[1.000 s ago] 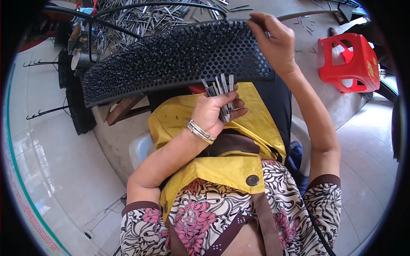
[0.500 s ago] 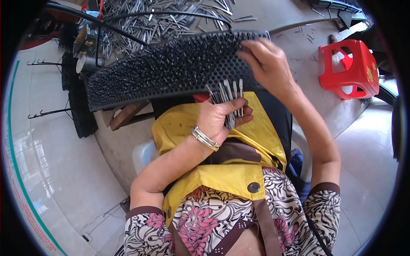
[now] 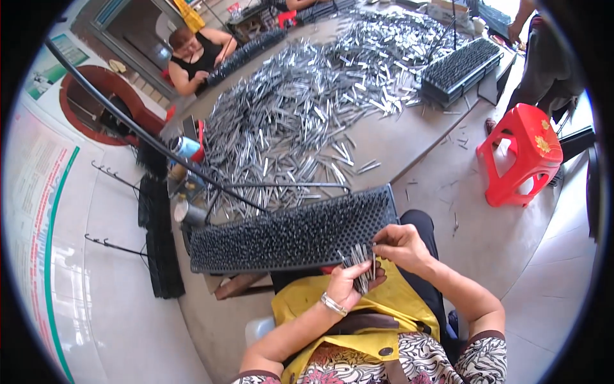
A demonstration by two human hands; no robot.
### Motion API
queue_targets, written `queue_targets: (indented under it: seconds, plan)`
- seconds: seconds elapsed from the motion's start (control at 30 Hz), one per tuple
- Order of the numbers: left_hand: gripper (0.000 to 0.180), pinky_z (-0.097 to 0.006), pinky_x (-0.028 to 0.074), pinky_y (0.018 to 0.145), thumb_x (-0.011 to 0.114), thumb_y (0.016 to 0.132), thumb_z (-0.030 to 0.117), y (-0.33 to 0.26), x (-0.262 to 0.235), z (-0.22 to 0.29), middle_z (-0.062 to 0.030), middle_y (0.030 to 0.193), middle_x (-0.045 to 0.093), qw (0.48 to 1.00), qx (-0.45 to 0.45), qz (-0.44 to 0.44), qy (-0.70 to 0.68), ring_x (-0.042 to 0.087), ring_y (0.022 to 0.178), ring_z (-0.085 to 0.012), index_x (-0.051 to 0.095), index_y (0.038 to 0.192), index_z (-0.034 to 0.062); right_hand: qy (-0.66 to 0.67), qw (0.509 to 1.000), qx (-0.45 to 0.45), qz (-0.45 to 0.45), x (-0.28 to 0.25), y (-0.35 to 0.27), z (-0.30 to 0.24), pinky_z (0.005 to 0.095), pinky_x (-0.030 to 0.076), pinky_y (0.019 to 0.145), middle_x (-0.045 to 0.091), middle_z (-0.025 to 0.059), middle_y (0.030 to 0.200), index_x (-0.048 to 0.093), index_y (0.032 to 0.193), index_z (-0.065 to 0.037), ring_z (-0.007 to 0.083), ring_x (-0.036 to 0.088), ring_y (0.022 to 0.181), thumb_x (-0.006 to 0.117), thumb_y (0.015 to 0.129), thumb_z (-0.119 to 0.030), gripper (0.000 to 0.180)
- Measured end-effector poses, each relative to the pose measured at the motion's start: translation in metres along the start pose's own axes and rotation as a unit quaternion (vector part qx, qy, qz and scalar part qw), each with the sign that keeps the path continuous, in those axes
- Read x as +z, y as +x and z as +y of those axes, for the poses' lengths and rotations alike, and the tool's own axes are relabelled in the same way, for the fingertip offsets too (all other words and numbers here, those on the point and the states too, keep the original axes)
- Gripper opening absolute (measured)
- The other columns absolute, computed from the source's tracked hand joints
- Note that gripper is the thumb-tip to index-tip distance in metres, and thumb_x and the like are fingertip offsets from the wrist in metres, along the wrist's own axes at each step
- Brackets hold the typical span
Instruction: Inserting small metal pins into a grid-style rubber mat by hand.
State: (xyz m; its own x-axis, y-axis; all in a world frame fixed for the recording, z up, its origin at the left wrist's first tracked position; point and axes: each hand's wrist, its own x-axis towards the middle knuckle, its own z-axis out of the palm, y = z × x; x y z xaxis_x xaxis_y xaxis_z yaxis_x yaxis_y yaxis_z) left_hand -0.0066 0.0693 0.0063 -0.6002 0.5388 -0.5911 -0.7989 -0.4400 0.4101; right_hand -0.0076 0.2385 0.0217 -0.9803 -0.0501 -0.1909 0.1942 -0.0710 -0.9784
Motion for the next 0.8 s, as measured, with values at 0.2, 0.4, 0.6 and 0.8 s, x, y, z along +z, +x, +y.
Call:
queue_targets:
  seconds: [0.2, 0.4, 0.6, 0.8]
  plan:
    - [0.019, -0.046, 0.049, 0.082, 0.048, 0.084, 0.001, 0.008, -0.011, 0.0, -0.0139, 0.092, 0.058, 0.999, -0.03, -0.012, -0.006, 0.059, 0.087, -0.0288, 0.052, 0.102, -0.0012, 0.013, 0.999, -0.023, 0.03, -0.007, 0.007, -0.007, 0.0205, 0.045, 0.052, 0.06, 0.0038, 0.066, 0.06, 0.081, 0.005, 0.0067, 0.055, 0.057, 0.062, 0.072, 0.0, 0.011]
    - [0.019, -0.045, 0.049, 0.08, 0.052, 0.085, 0.01, 0.011, -0.017, 0.007, -0.0105, 0.092, 0.058, 0.996, -0.082, -0.042, 0.0, 0.059, 0.085, -0.0268, 0.053, 0.103, 0.0029, -0.009, 0.997, -0.053, 0.056, -0.015, 0.003, -0.006, 0.0199, 0.043, 0.049, 0.058, 0.0027, 0.063, 0.059, 0.081, 0.005, 0.0065, 0.053, 0.055, 0.062, 0.073, -0.001, 0.01]
    - [0.018, -0.04, 0.052, 0.074, 0.054, 0.084, 0.01, 0.016, -0.044, -0.009, -0.0088, 0.088, 0.059, 0.994, -0.103, -0.044, -0.015, 0.06, 0.08, -0.0247, 0.055, 0.1, 0.0014, -0.021, 0.994, -0.041, 0.1, -0.027, -0.006, -0.002, 0.02, 0.041, 0.046, 0.057, 0.0023, 0.059, 0.059, 0.081, 0.004, 0.0059, 0.051, 0.051, 0.061, 0.073, -0.001, 0.009]
    - [0.013, -0.039, 0.053, 0.071, 0.054, 0.082, 0.006, -0.001, -0.035, -0.014, -0.0108, 0.084, 0.06, 0.999, -0.045, -0.008, 0.014, 0.061, 0.077, -0.0246, 0.055, 0.094, 0.0001, -0.027, 0.986, -0.082, 0.146, -0.026, -0.003, -0.001, 0.0199, 0.043, 0.046, 0.058, 0.0033, 0.061, 0.059, 0.079, 0.002, 0.007, 0.053, 0.052, 0.062, 0.075, 0.0, 0.006]
